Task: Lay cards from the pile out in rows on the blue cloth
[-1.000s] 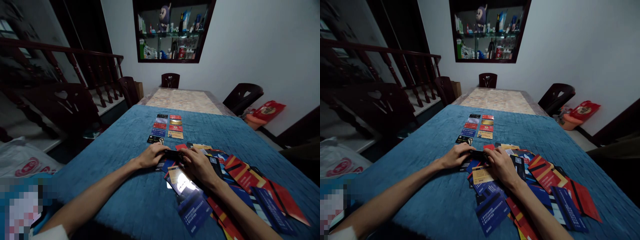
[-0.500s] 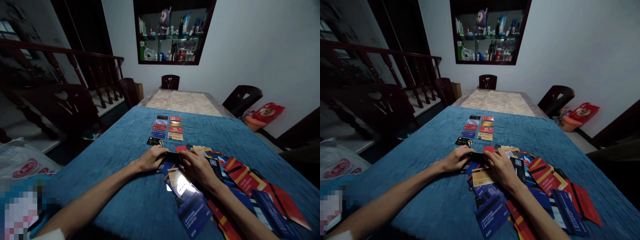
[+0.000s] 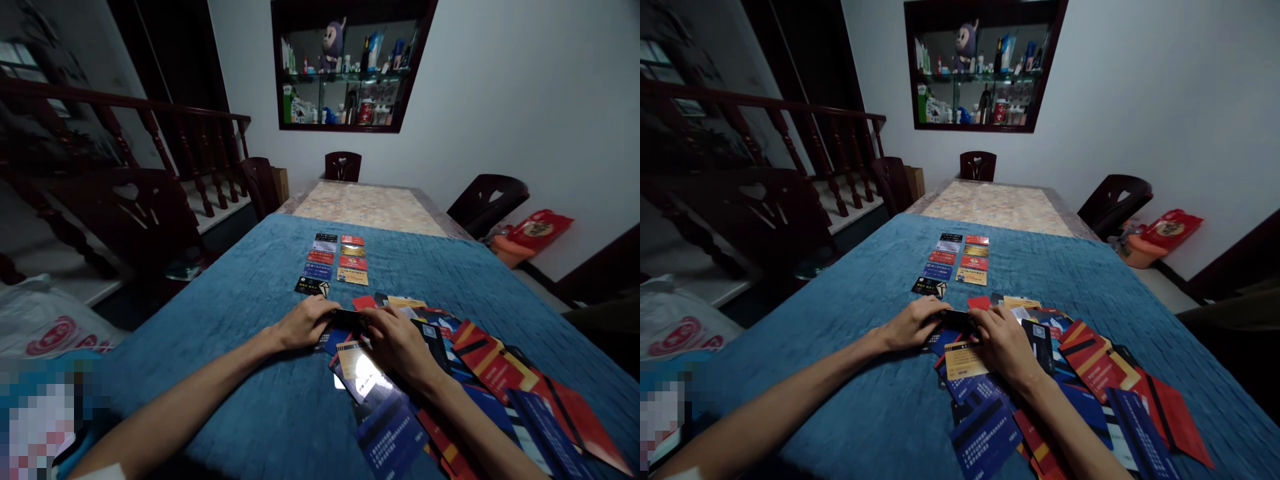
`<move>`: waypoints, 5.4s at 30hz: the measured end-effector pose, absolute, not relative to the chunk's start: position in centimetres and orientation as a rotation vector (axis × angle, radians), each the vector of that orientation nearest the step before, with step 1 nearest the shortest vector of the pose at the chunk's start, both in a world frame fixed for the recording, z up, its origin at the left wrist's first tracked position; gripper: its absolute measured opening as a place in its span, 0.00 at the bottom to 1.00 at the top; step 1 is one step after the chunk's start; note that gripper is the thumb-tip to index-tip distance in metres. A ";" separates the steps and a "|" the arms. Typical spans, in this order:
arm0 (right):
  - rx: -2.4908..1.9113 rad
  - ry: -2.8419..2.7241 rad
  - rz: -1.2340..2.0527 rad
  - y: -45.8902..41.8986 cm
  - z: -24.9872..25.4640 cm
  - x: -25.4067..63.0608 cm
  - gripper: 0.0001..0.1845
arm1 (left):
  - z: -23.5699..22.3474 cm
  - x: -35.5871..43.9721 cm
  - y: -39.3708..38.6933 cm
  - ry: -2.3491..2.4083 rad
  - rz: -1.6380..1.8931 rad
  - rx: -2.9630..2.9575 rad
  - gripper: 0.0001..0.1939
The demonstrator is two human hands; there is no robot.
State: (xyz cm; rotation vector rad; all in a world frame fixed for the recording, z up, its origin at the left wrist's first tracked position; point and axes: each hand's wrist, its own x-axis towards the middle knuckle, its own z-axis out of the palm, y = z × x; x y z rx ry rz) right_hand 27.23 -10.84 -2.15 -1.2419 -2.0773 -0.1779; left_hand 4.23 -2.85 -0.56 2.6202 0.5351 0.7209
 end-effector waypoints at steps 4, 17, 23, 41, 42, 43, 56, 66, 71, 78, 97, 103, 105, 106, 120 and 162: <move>-1.251 -2.077 -0.178 -10.8 -2.2 27.2 0.16 | -0.7 4.2 -2.9 0.543 0.715 2.626 0.14; -1.271 -2.101 -0.179 -10.6 -2.5 27.4 0.20 | -1.1 4.2 -2.7 0.563 0.730 2.611 0.17; -1.286 -2.123 -0.178 -10.5 -2.4 27.5 0.21 | -1.5 4.3 -2.5 0.625 0.749 2.583 0.19; -1.427 -2.209 -0.497 -6.6 0.9 25.0 0.24 | 1.4 2.5 -0.5 0.894 0.922 2.221 0.27; -1.441 -2.202 -0.476 -6.1 1.0 24.7 0.25 | 1.5 2.2 -0.1 0.904 0.940 2.223 0.27; -1.452 -2.198 -0.454 -5.6 1.1 24.4 0.25 | 1.5 1.9 0.3 0.913 0.949 2.227 0.27; -1.497 -2.291 -0.097 -1.2 0.1 22.2 0.27 | 0.0 -0.8 4.3 1.013 0.774 2.451 0.26; -1.514 -2.262 0.085 -0.5 -1.6 22.2 0.20 | -1.5 -0.5 4.5 1.099 0.528 2.585 0.24; -1.537 -2.235 0.133 -0.1 -2.2 22.2 0.16 | -1.1 -0.2 4.0 1.150 0.410 2.638 0.21; -1.575 -2.255 0.183 -0.1 -1.8 22.1 0.16 | -0.7 -0.1 3.6 1.172 0.304 2.730 0.16; -1.580 -2.335 0.144 -0.5 -0.3 22.2 0.18 | -1.3 -0.4 4.4 1.069 0.454 2.811 0.14; -1.497 -2.274 0.091 -1.9 0.7 24.2 0.16 | -0.4 -0.3 3.9 1.140 0.423 2.836 0.16; -1.466 -2.255 0.070 -2.8 1.0 25.2 0.13 | -0.1 -0.2 3.5 1.151 0.452 2.839 0.16; -1.449 -2.262 0.083 -3.4 1.2 25.6 0.13 | 0.1 -0.1 3.4 1.145 0.475 2.839 0.16; -1.251 -2.244 0.112 -10.2 1.9 29.3 0.13 | 1.6 3.7 -2.8 0.705 0.690 2.846 0.16; -1.632 -2.269 -0.082 -9.9 -1.8 30.5 0.17 | 3.0 12.5 0.9 0.396 -0.116 2.920 0.24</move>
